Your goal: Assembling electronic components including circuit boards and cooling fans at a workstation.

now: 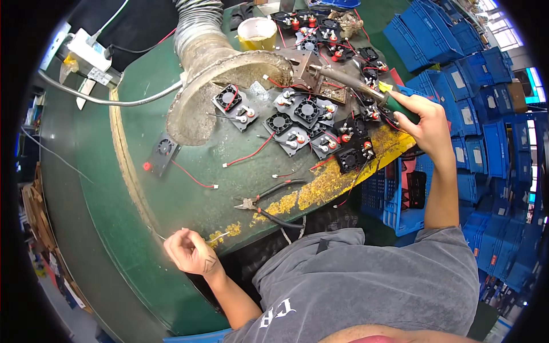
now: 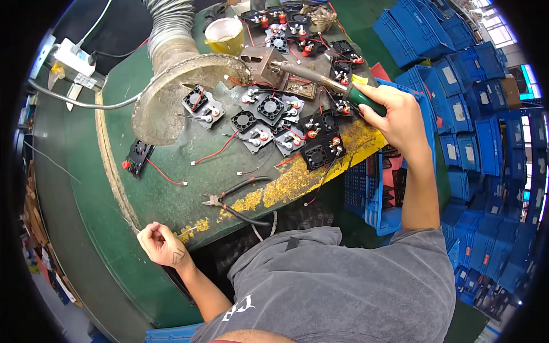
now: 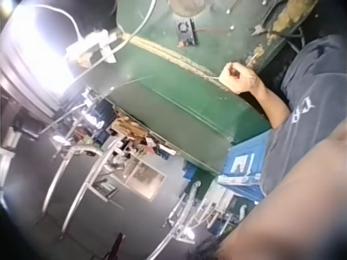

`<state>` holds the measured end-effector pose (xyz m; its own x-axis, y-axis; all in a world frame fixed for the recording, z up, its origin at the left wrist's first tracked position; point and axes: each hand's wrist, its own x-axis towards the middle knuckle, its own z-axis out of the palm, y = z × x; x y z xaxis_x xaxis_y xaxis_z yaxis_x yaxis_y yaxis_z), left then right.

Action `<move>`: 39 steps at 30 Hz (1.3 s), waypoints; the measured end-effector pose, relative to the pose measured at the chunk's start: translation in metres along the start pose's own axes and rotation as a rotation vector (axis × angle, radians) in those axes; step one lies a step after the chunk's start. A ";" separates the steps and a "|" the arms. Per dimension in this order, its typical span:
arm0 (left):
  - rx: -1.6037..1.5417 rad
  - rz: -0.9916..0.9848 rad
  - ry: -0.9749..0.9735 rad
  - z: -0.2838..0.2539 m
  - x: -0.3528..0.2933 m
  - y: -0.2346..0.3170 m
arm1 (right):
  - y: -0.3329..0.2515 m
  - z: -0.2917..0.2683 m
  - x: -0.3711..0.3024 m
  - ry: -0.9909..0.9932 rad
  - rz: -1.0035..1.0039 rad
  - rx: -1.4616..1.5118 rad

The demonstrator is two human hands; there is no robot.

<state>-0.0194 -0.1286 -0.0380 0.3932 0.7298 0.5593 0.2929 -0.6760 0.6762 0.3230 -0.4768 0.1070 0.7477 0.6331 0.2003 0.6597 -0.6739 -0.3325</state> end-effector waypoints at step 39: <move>0.221 -0.014 -0.102 0.010 0.014 0.008 | 0.031 0.080 0.038 -0.003 -0.049 0.168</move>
<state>-0.0026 -0.1253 -0.0296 0.4702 0.7329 0.4917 0.4786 -0.6798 0.5557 0.3659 -0.4432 0.0307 0.7143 0.6653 0.2173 0.6735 -0.5690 -0.4719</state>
